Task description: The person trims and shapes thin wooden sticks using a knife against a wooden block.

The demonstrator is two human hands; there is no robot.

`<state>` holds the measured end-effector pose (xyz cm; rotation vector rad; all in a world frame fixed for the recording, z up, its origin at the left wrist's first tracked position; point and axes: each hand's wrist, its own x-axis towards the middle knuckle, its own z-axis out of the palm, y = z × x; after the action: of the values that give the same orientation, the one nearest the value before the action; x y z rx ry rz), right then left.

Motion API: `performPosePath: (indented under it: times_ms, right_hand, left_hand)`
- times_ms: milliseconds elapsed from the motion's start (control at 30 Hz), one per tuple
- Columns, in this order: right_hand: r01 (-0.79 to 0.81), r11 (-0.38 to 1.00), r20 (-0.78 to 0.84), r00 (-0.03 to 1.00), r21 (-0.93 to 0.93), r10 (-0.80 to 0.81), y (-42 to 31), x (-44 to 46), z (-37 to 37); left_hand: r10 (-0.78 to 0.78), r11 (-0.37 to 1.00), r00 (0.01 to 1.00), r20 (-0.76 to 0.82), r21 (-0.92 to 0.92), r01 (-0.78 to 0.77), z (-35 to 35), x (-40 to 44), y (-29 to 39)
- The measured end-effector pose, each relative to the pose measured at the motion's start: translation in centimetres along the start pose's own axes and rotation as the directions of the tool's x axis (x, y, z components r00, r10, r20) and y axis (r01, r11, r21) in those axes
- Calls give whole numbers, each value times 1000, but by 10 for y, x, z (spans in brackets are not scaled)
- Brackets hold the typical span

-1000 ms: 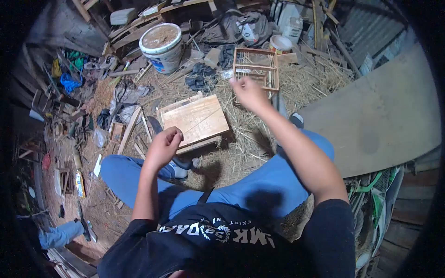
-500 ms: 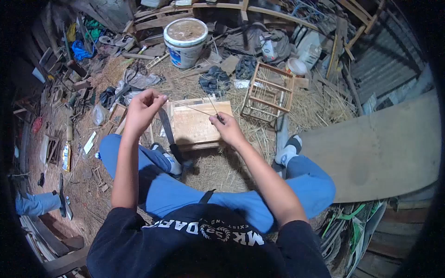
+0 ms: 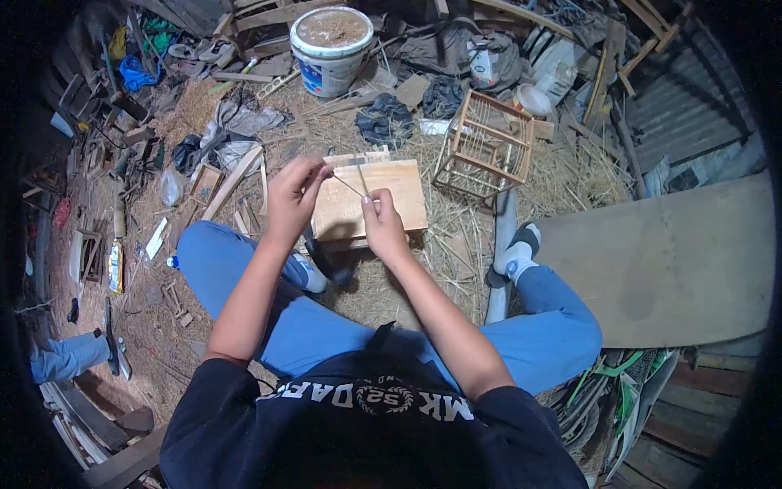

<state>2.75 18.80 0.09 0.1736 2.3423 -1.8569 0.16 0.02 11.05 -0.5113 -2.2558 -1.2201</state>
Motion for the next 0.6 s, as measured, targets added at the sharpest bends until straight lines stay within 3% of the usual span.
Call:
performPosePath:
  times_ms: [67,133,167,267,300,367,467,533,600]
  right_hand:
    - [181,982,-40,982,-51,-183,-10,-15,4]
    - [168,985,-60,984,-41,-170,-32,-31,8]
    - [194,978,-59,978,-79,-199,-36,-36,10]
    - [185,976,-73,978,-116,-194,-43,-48,16]
    - [214,967,-90,970,-140,-228,-41,-50,19]
    - [224,962,-120,962,-157,-244,-37,-55,24]
    - [259,958,-132,952,-126,-275,-33,-58,27]
    - [239,961,-139,956,-139,-258,-12,-52,30]
    - [48,968,-85,994,-245,-70,14,-40,31]
  left_hand:
    - [-34,999,999,1,-22,34,2,-3,8]
    - [-32,999,999,11,-4,32,6,-5,11]
    - [-54,991,998,-37,-127,49,13,-10,7]
    - [-95,974,993,-70,-214,79,22,-20,15]
    - [-99,973,994,-47,-214,86,20,-23,18]
    - [-119,992,992,37,-46,121,13,-28,22]
    - [-123,990,992,25,-64,124,18,-37,15]
    - [-119,984,993,15,-129,120,26,-44,5]
    - [-83,980,993,-82,-187,66,30,-47,1]
